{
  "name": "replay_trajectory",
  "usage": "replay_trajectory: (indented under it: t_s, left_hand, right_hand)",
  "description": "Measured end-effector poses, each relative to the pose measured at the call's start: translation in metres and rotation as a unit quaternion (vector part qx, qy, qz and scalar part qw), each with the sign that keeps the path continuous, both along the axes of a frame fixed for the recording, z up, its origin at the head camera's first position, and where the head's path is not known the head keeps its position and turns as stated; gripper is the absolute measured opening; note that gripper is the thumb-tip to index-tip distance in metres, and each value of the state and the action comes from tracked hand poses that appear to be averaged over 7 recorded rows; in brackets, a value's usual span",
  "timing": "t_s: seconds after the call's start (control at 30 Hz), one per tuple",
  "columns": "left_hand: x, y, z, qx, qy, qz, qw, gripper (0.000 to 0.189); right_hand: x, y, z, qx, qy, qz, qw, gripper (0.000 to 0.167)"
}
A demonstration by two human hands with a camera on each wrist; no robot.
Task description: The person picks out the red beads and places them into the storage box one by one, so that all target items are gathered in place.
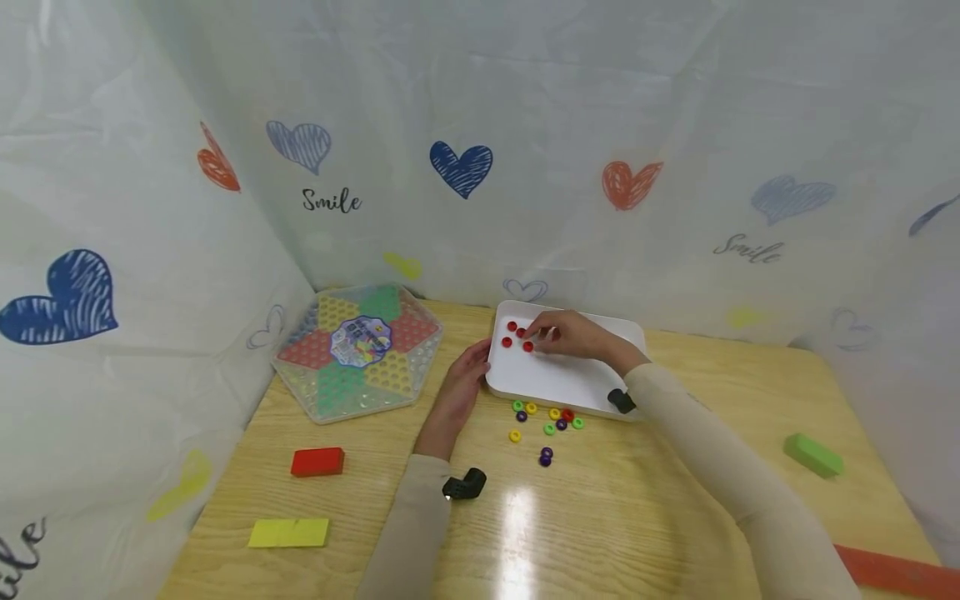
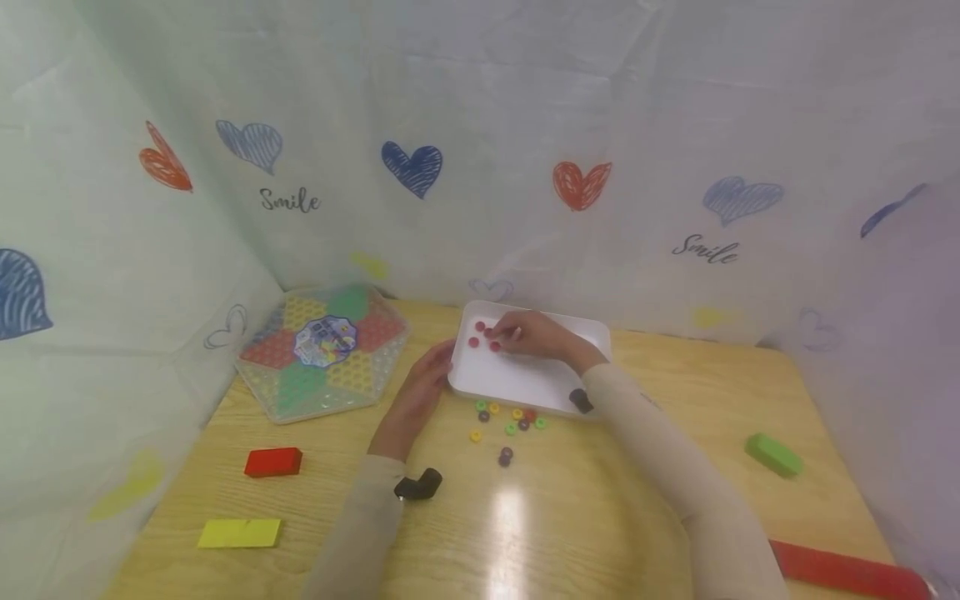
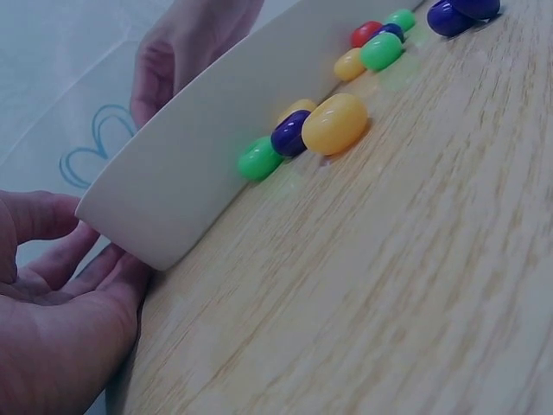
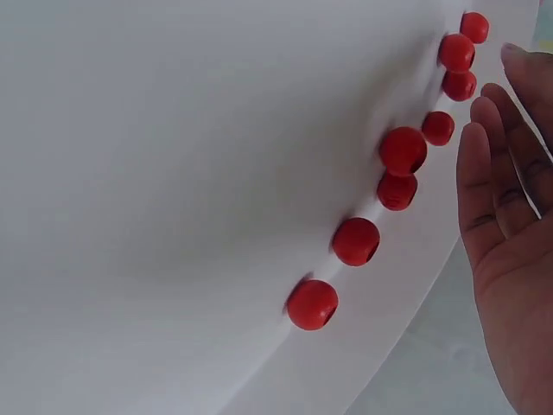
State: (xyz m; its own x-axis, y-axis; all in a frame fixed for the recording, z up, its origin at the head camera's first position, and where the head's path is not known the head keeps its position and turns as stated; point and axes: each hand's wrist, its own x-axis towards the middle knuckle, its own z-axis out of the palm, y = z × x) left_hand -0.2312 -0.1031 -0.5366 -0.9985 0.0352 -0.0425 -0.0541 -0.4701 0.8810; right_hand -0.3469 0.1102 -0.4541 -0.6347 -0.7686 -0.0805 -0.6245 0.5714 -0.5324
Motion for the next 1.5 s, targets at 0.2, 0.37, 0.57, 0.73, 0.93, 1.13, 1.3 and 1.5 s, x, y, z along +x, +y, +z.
replay_trajectory:
  t_s: [0.2,0.37,0.57,0.73,0.93,1.13,1.3,1.5]
  left_hand:
    - [-0.001,0.0,0.001,-0.016,-0.001,0.008,0.9998,0.047]
    - [0.0,0.002,0.003,-0.022,-0.006,0.011,0.9997,0.046]
    - [0.001,0.002,0.005,-0.021,-0.015,0.013,0.9996,0.047]
    - [-0.001,0.0,0.003,-0.019,-0.021,0.015,0.9995,0.046]
    - [0.001,0.001,0.005,-0.017,-0.023,0.012,0.9995,0.045]
    - [0.002,0.001,0.005,-0.013,-0.029,0.008,0.9995,0.045]
    - [0.002,0.0,0.007,-0.013,-0.029,0.009,0.9995,0.046]
    - [0.002,0.001,0.008,-0.017,-0.032,0.008,0.9993,0.047]
  right_hand:
    - [0.012,0.011,0.011,-0.014,0.027,0.0,0.9995,0.026]
    - [0.029,0.024,0.016,-0.019,0.029,-0.018,0.9992,0.025]
    - [0.058,0.038,0.016,-0.037,0.03,-0.011,0.9988,0.025]
    - [0.086,0.044,0.015,-0.043,0.021,0.008,0.9988,0.021]
    - [0.113,0.054,0.008,-0.043,-0.002,0.012,0.999,0.019]
    - [0.131,0.066,-0.002,-0.032,-0.002,0.012,0.9994,0.02]
    - [0.14,0.069,-0.006,-0.011,0.047,0.007,0.9988,0.025]
    - [0.147,0.067,-0.013,0.038,0.098,-0.019,0.9943,0.033]
